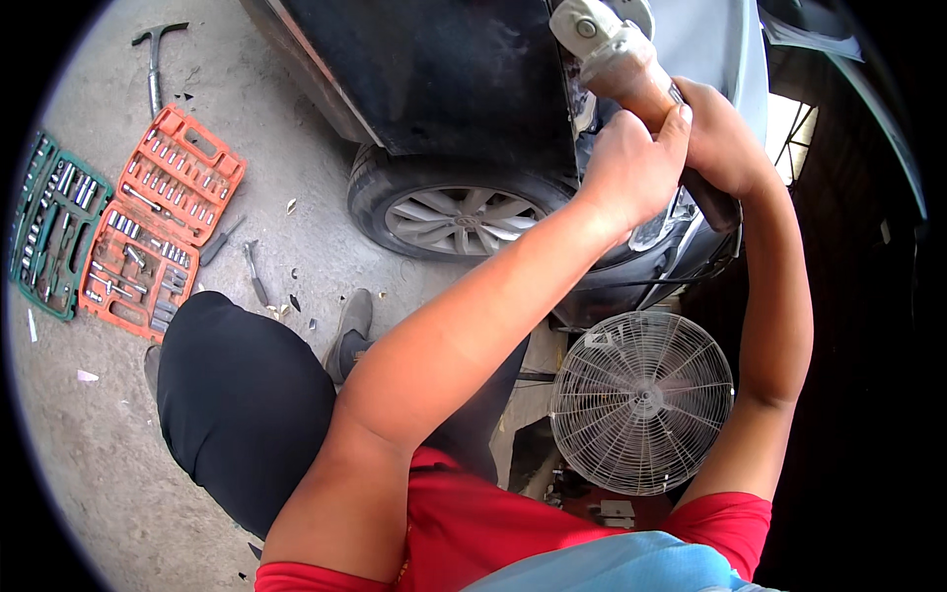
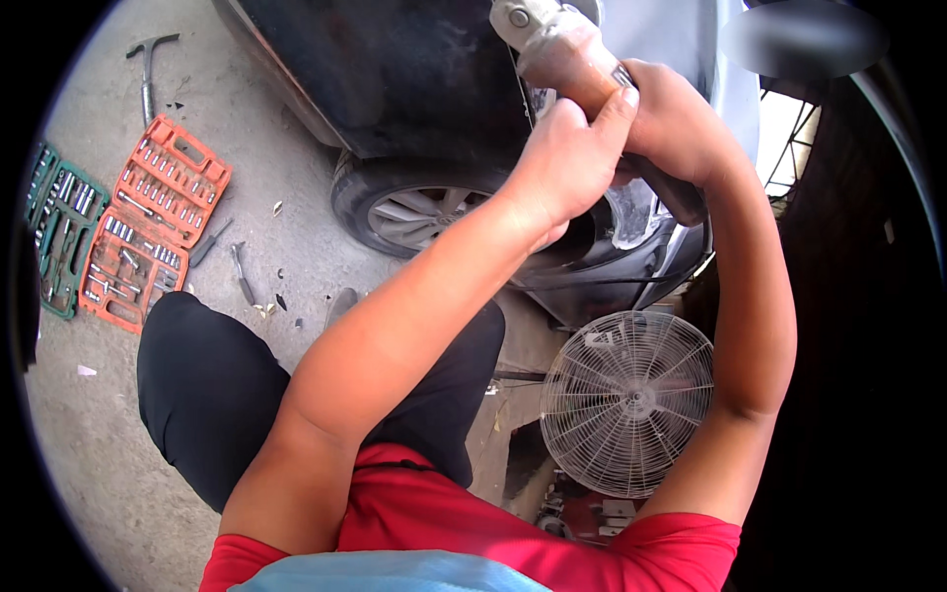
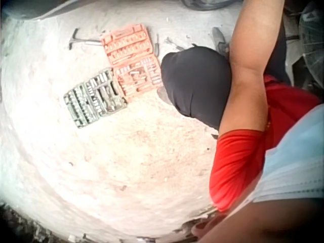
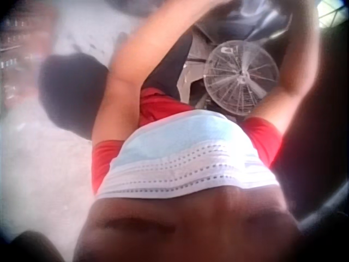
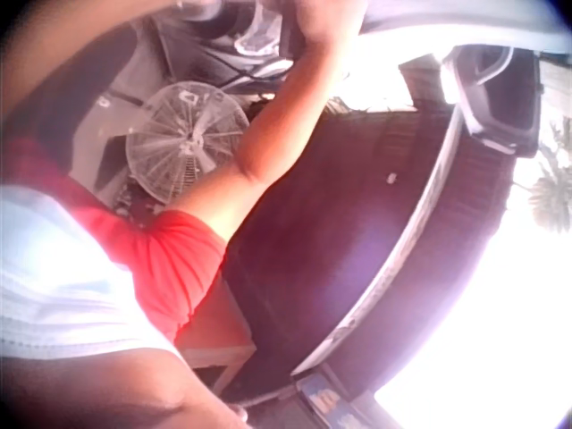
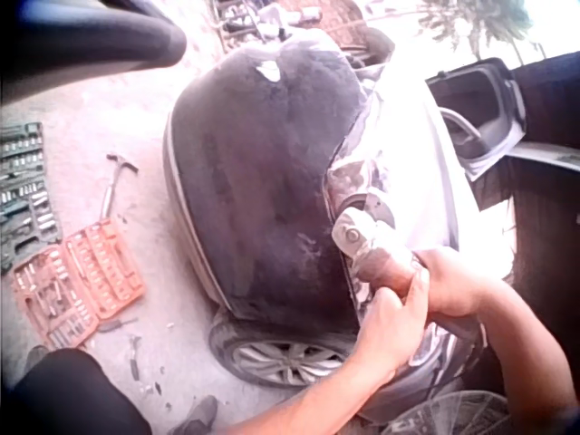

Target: The person uses an angle grinder to smooth the surface of a car's front bumper. They hold the tool with both hands and move it across the damaged area, then briefly touch the surface with their hand to check the texture.

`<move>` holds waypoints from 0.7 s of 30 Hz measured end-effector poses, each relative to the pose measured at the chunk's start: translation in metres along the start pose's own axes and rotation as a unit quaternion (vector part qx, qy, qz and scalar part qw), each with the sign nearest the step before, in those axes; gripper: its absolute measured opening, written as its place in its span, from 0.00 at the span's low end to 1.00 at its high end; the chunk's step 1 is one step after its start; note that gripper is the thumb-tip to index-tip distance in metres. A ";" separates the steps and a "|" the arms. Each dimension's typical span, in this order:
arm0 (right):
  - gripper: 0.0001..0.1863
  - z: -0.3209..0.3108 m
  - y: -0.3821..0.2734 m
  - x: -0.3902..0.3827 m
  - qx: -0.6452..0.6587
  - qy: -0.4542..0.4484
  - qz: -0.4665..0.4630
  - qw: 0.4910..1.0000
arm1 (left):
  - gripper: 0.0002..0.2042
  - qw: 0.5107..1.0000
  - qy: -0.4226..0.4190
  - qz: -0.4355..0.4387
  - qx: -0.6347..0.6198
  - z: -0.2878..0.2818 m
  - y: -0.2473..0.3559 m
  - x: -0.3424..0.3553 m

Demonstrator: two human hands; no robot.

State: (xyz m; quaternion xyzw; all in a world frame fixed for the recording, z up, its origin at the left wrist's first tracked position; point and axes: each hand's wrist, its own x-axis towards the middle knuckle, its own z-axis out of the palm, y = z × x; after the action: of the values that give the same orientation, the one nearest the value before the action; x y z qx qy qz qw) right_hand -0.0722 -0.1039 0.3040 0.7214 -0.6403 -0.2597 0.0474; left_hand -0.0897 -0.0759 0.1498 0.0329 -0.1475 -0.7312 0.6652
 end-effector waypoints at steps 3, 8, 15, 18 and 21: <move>0.25 0.006 0.010 -0.007 -0.040 -0.026 0.019 0.999 | 0.32 0.998 0.005 -0.053 0.042 0.004 -0.006 -0.013; 0.30 0.022 0.031 -0.037 -0.059 -0.064 0.088 0.992 | 0.35 0.994 -0.015 -0.107 0.020 0.022 -0.040 -0.043; 0.29 0.036 0.033 -0.051 -0.034 -0.083 0.123 0.988 | 0.33 0.990 -0.021 -0.136 -0.036 0.030 -0.070 -0.059; 0.29 0.035 0.029 -0.046 -0.056 -0.071 0.103 0.991 | 0.33 0.994 0.001 -0.109 0.025 0.027 -0.069 -0.055; 0.28 0.030 0.026 -0.036 -0.083 -0.048 0.073 0.993 | 0.33 0.995 0.006 -0.099 -0.021 0.023 -0.058 -0.045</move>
State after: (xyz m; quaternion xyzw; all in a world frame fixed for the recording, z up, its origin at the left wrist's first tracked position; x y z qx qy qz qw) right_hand -0.1107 -0.0666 0.2998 0.6531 -0.6689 -0.3419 0.0955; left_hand -0.1459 -0.0232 0.1502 0.0377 -0.1244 -0.7960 0.5912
